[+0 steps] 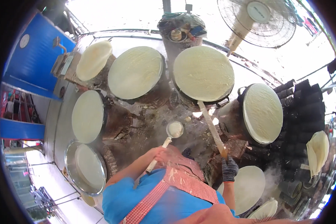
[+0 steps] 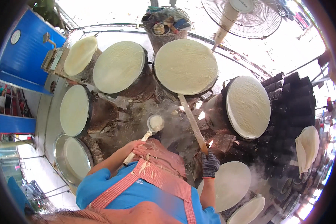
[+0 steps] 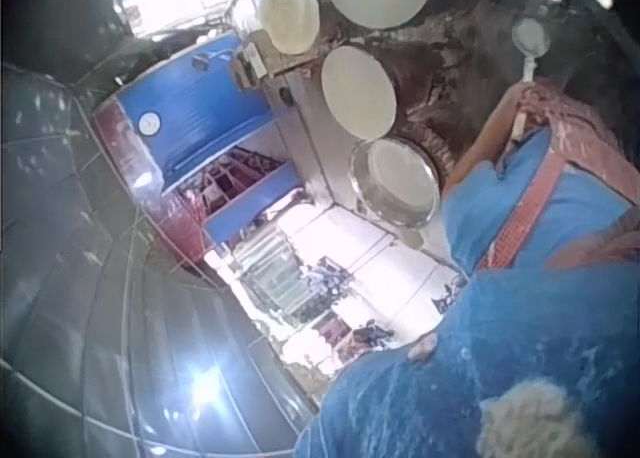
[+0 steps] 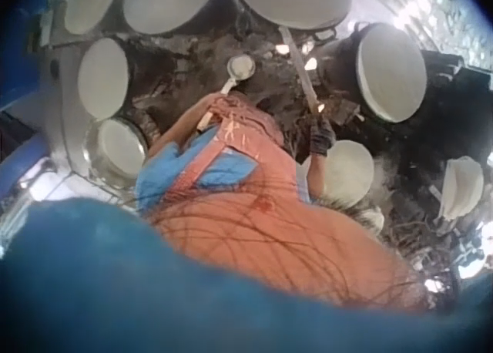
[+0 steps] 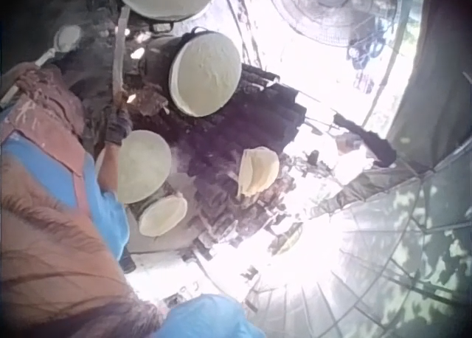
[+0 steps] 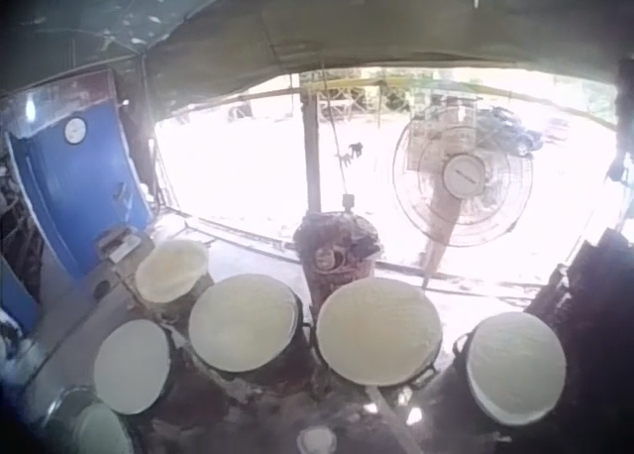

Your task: The person lifts cooked sheets from round griddles using a stick and stacks them, then scoops batter from a bowl with a ladle onto the griddles and spreads it evenly using a stick.

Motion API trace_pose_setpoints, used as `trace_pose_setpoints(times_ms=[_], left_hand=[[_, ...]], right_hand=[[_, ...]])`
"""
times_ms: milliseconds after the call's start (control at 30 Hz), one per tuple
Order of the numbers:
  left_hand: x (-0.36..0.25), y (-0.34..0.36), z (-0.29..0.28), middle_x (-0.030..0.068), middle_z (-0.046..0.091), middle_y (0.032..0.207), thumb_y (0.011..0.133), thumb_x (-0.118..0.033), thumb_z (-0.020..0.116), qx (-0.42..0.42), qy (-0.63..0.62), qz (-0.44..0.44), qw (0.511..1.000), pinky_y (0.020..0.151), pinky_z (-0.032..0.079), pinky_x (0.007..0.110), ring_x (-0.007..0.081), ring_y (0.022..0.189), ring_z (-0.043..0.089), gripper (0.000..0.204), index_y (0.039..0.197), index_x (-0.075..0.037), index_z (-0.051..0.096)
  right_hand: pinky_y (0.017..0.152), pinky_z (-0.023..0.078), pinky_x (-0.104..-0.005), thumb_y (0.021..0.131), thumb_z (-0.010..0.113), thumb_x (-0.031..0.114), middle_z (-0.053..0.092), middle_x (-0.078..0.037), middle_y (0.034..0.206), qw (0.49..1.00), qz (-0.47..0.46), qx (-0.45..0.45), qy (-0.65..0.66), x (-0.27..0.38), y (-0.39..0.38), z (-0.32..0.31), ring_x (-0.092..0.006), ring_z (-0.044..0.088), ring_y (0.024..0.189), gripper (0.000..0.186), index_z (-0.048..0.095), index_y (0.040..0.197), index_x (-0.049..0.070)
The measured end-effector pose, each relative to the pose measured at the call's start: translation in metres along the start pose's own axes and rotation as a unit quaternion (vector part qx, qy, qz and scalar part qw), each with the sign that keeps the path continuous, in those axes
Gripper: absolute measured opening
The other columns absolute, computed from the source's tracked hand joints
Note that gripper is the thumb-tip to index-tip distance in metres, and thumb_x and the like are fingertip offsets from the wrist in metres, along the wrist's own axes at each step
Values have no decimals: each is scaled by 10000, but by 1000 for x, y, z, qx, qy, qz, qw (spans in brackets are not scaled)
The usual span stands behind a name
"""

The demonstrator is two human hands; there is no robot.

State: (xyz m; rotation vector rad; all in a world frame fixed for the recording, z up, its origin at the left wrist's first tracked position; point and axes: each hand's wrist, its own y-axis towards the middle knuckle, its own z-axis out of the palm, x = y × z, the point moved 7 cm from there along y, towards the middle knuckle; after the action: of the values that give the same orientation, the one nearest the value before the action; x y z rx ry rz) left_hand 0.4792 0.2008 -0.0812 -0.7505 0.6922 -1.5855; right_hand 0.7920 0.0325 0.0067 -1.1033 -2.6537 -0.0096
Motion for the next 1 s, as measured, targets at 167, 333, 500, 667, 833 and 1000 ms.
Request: trace_pose_setpoints(times_ms=[167, 333, 500, 667, 833, 1000], left_hand=[[1, -34, -17, -28, 326, 483, 812, -137, 467, 30, -68, 21, 997, 237, 204, 171, 47, 307, 255, 109, 918, -158, 457], [-16, -69, -27, -25, 323, 508, 825, -117, 436, 46, -126, 34, 990, 249, 197, 154, 34, 331, 249, 163, 953, -217, 443], [-38, -98, -60, -26, 305, 526, 833, -115, 424, 53, -57, 63, 995, 261, 199, 156, 38, 349, 251, 238, 1024, -257, 413], [-38, -110, -85, -20, 299, 532, 833, -116, 428, 42, -91, 34, 994, 273, 208, 153, 41, 357, 251, 272, 1052, -275, 402], [-35, -108, -103, -13, 313, 539, 816, -119, 459, 77, -158, 31, 984, 281, 221, 156, 42, 359, 262, 255, 1019, -266, 409], [-28, -98, -69, -6, 325, 497, 861, -267, 412, 68, -254, 49, 964, 292, 256, 188, 69, 351, 298, 286, 658, -73, 360]], right_hand=[[612, 447, -383, 724, 551, 369, 604, -126, 775, 1000, -1, 18, 2, 33, 16, 20, -291, 576, 678, 354, 576, 993, 141], [589, 447, -380, 728, 573, 357, 604, -134, 736, 993, 35, -24, 112, 59, 22, 28, -302, 575, 661, 345, 577, 960, 102], [580, 451, -385, 677, 612, 369, 596, -133, 713, 991, 113, 68, -28, 60, 11, 69, -305, 576, 652, 324, 569, 813, 78], [569, 447, -417, 684, 581, 392, 582, -152, 692, 995, 94, 16, -19, 46, 28, 100, -329, 568, 650, 321, 560, 783, 87], [629, 451, -431, 673, 541, 349, 589, -169, 816, 958, 110, 254, -69, 37, -21, 90, -331, 571, 723, 360, 551, 961, 133], [609, 435, -451, 672, 587, 265, 558, -147, 829, 989, -130, 66, 7, 119, 69, 73, -360, 545, 753, 320, 543, 965, 145]])
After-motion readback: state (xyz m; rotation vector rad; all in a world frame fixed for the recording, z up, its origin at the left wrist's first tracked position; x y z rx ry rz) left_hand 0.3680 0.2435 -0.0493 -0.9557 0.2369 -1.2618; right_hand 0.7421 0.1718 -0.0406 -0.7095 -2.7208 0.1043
